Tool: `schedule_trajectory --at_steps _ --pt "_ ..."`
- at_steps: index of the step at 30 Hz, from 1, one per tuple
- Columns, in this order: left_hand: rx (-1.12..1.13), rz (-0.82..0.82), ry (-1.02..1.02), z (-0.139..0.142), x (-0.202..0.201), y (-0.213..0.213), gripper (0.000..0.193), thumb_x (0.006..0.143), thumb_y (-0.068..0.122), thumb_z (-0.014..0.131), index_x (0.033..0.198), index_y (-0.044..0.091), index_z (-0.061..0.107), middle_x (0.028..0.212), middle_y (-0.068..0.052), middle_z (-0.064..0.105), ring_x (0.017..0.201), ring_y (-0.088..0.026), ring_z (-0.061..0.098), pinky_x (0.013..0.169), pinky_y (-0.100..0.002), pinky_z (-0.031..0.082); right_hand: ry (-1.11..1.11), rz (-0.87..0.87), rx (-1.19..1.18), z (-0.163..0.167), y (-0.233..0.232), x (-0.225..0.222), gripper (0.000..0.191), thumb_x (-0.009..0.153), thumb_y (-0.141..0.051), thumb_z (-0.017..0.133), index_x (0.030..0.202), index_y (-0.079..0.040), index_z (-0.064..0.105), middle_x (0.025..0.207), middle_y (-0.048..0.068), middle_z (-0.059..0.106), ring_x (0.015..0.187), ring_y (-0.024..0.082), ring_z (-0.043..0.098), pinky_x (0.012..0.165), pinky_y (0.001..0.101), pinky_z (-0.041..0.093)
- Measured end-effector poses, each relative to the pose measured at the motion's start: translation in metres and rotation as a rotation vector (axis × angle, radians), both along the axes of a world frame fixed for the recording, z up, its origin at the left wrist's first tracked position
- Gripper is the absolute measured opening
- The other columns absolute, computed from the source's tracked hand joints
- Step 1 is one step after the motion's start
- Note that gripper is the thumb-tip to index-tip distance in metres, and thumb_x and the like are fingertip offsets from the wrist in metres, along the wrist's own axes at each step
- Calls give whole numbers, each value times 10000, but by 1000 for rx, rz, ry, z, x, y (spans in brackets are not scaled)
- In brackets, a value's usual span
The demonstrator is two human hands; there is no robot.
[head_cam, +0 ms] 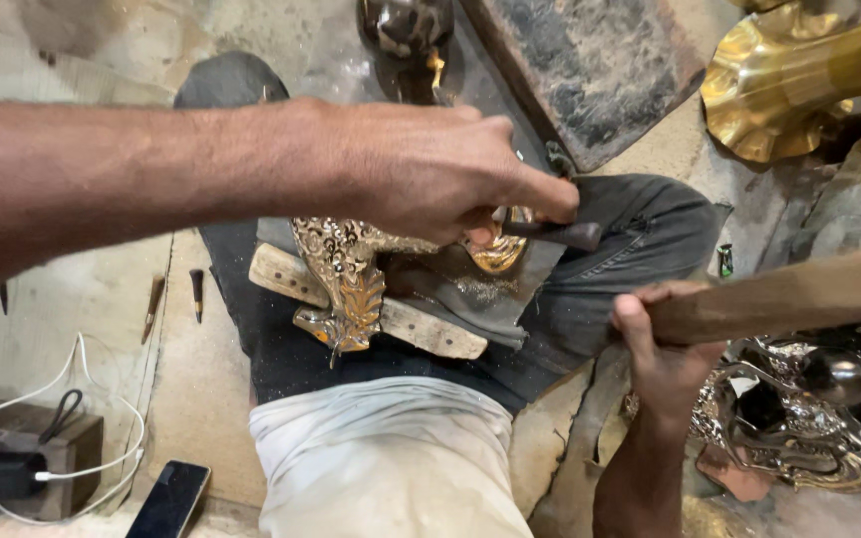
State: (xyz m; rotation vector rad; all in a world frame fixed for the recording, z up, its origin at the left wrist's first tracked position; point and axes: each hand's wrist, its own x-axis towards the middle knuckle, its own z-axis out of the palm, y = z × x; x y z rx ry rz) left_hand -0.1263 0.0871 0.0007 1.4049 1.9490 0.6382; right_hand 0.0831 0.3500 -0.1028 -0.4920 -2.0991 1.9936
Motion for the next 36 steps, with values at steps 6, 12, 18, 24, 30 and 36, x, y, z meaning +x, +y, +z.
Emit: schedule_trajectory --at_steps 6,12,18,24,30,36 --pt "10 -25 -14 -4 -1 -1 398 878 120 711 1243 144 553 689 -142 711 663 -312 741 489 -509 518 -2 134 290 -9 12 13 279 1022 -178 865 1040 -29 631 960 28 658 851 115 626 781 261 521" --pt "34 17 -143 -9 -6 -3 402 1012 18 563 1370 199 571 717 -67 698 565 -185 696 401 -386 532 -230 129 278 1 6 11 278 913 -86 862 1035 -31 618 858 18 614 742 105 561 732 263 468" --pt "47 109 -140 -12 -9 -15 477 911 146 732 1354 168 557 602 -26 670 545 -135 686 462 -395 475 -15 -142 216 -2 -1 5 440 857 -83 745 1244 -74 537 972 -23 632 875 65 599 796 212 502" --pt "238 144 -95 -21 -7 -22 482 839 -2 720 1286 69 556 591 -94 653 535 -208 688 466 -437 450 87 -12 503 -19 23 -7 357 1013 31 837 1258 23 577 1034 84 659 930 156 667 840 275 566" --pt "338 156 -87 -22 -4 -28 548 825 -15 718 1338 74 546 636 -147 618 558 -301 657 510 -460 455 87 191 645 -6 28 -42 338 1044 10 777 1318 17 580 1036 101 710 813 148 642 744 255 515" --pt "285 153 -90 -22 -6 -28 505 846 3 703 1316 74 533 635 -158 615 554 -302 656 512 -475 447 152 56 340 21 8 -71 464 928 -28 720 1321 -49 473 1085 12 620 1031 142 651 969 292 599"
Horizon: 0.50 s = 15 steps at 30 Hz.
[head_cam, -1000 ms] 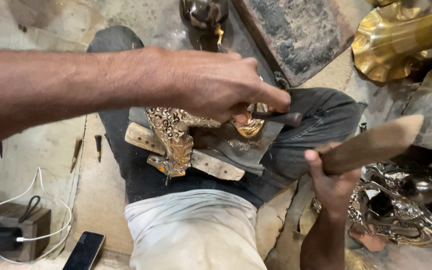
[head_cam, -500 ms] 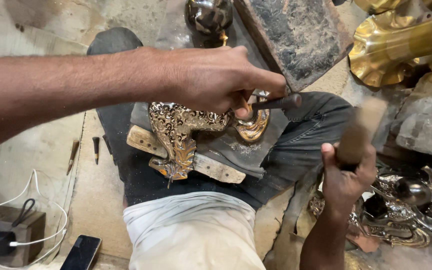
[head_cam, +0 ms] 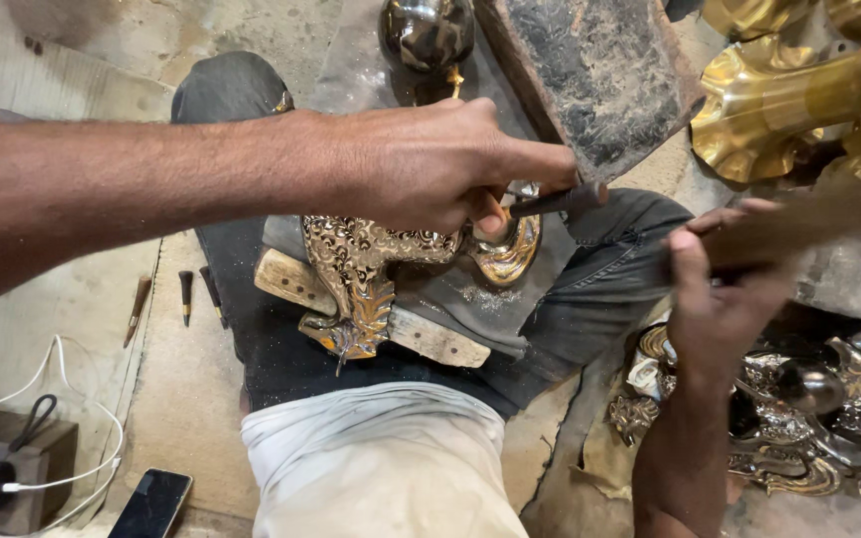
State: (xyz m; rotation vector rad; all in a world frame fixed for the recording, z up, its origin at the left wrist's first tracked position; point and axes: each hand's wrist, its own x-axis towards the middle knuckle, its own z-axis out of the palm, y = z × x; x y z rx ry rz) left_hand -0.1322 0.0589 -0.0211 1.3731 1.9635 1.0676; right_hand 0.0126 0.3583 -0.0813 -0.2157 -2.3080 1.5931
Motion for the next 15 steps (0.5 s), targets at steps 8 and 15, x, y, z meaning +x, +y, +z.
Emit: schedule_trajectory --at_steps 8,15 --pt "-10 -23 -8 -1 1 2 401 867 32 711 1222 51 527 659 -151 630 592 -318 670 515 -484 439 133 32 522 5 -12 -1 402 839 107 747 1179 -7 567 1033 124 628 1006 267 617 904 412 568" --pt "7 -45 6 0 0 4 381 864 41 710 1200 52 530 640 -151 630 589 -323 678 504 -488 433 -67 -143 -27 -14 -5 17 468 867 35 700 1296 -67 543 1042 10 636 1021 113 632 1002 299 551"
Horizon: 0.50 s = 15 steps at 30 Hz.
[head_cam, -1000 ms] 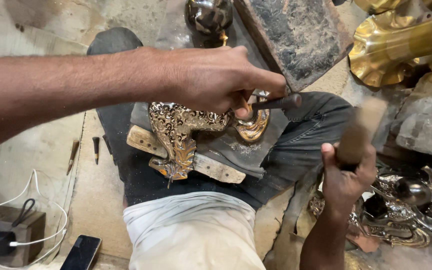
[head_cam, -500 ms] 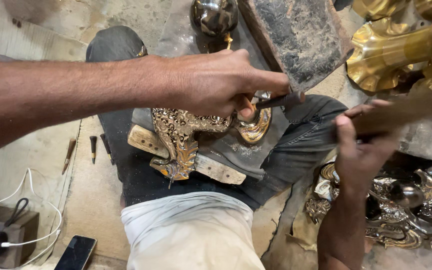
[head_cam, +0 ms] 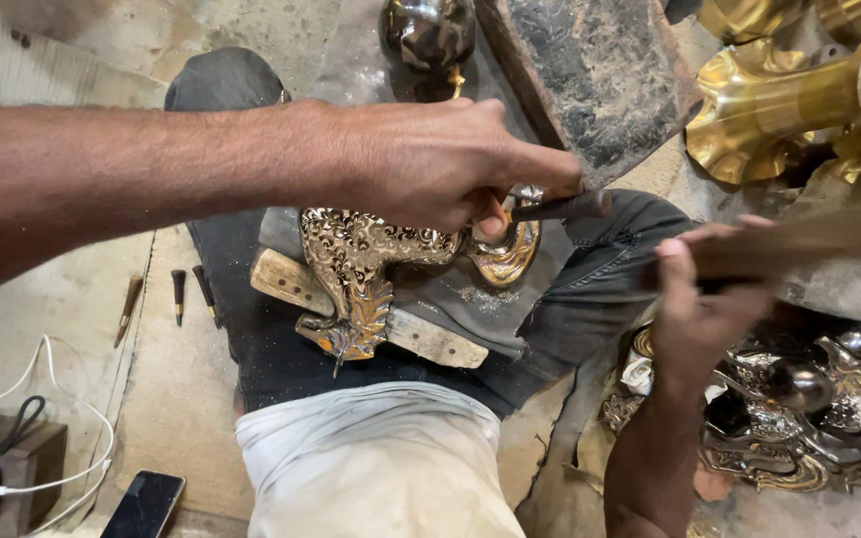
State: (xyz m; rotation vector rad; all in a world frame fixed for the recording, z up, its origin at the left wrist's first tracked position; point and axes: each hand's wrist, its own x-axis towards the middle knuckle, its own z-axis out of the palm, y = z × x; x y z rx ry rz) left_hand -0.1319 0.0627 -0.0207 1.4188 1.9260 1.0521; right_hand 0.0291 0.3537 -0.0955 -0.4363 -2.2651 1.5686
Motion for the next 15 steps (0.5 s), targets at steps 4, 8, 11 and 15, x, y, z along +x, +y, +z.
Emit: schedule_trajectory --at_steps 4,8,11,15 --pt "-29 -16 -20 1 -1 1 401 870 42 704 1231 75 531 629 -139 621 553 -304 659 499 -480 434 152 140 462 8 -3 0 490 973 79 824 1333 -62 523 1161 119 635 1097 187 585 985 348 533" --pt "-7 -38 -20 1 0 2 375 887 47 704 1216 70 525 607 -125 613 537 -272 648 495 -472 423 130 160 681 23 -11 -3 572 845 161 773 1282 -75 490 1081 100 646 1022 227 593 943 411 518" --pt "-20 -36 -10 0 0 3 337 909 91 716 1184 59 523 576 -119 608 502 -253 640 471 -473 401 6 -8 263 27 -12 -3 468 828 35 761 1199 -121 523 999 24 634 957 173 593 873 351 502" --pt "14 -57 -31 0 0 5 308 917 75 702 1165 51 521 573 -104 616 506 -232 652 468 -466 399 169 253 979 17 1 2 334 892 80 713 1171 27 538 1077 152 635 1048 287 599 981 468 449"
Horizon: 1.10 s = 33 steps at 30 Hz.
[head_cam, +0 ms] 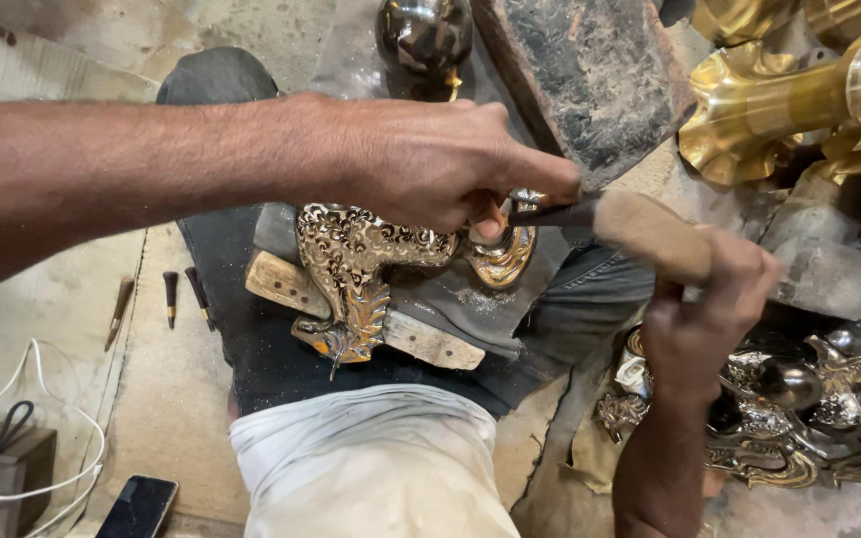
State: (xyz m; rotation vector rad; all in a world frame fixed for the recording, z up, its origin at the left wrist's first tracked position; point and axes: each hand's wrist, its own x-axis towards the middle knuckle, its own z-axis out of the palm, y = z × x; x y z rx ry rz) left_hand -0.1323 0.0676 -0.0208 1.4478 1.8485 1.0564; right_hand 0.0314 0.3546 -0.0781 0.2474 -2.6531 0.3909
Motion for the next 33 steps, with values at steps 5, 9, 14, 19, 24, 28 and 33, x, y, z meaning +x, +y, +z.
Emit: schedule_trajectory --at_steps 5,9,14,19,24,28,33 --pt "-89 3 -27 2 -4 -1 495 900 101 703 1357 151 520 577 -100 621 508 -229 655 470 -458 433 -117 -28 -421 -21 21 10 268 1105 -34 810 1130 -70 545 1040 78 607 978 226 538 913 411 454" --pt "-34 -20 27 5 -6 -2 383 908 81 709 1248 73 533 622 -121 625 552 -233 668 491 -474 432 -91 -32 -293 -25 27 12 369 1027 -65 806 1282 -16 544 1205 164 631 1159 307 578 951 447 490" --pt "-97 -31 -8 4 -8 -3 392 889 86 703 1237 89 524 634 -134 623 567 -245 673 508 -488 423 -157 -7 -305 -16 23 10 362 1040 -49 762 1329 -46 543 1213 160 633 1122 300 570 955 428 507" --pt "-16 -69 19 -2 -12 -4 378 890 87 716 1221 66 535 642 -141 625 580 -254 677 507 -488 421 -196 -61 -344 -7 15 8 510 971 -20 789 1401 -63 517 1231 157 583 1107 311 581 929 434 483" --pt "-7 -103 12 -2 -13 -5 381 896 77 704 1242 68 545 648 -131 646 585 -224 687 508 -483 425 -107 64 -31 7 9 7 601 931 85 788 1448 -38 508 1211 131 637 1084 319 608 987 508 429" --pt "-74 53 -109 3 -13 -8 352 997 83 608 1335 169 561 719 -36 696 578 -155 673 467 -388 502 -205 1 -380 14 8 22 528 879 17 813 1338 -2 554 1200 132 674 1093 241 640 975 443 472" --pt "-128 130 -230 2 -13 -9 443 907 131 686 1323 195 548 711 -3 684 589 -118 675 489 -363 516 -295 -110 -920 3 15 43 312 1056 -132 842 1209 -2 604 1058 56 687 872 95 646 779 218 529"
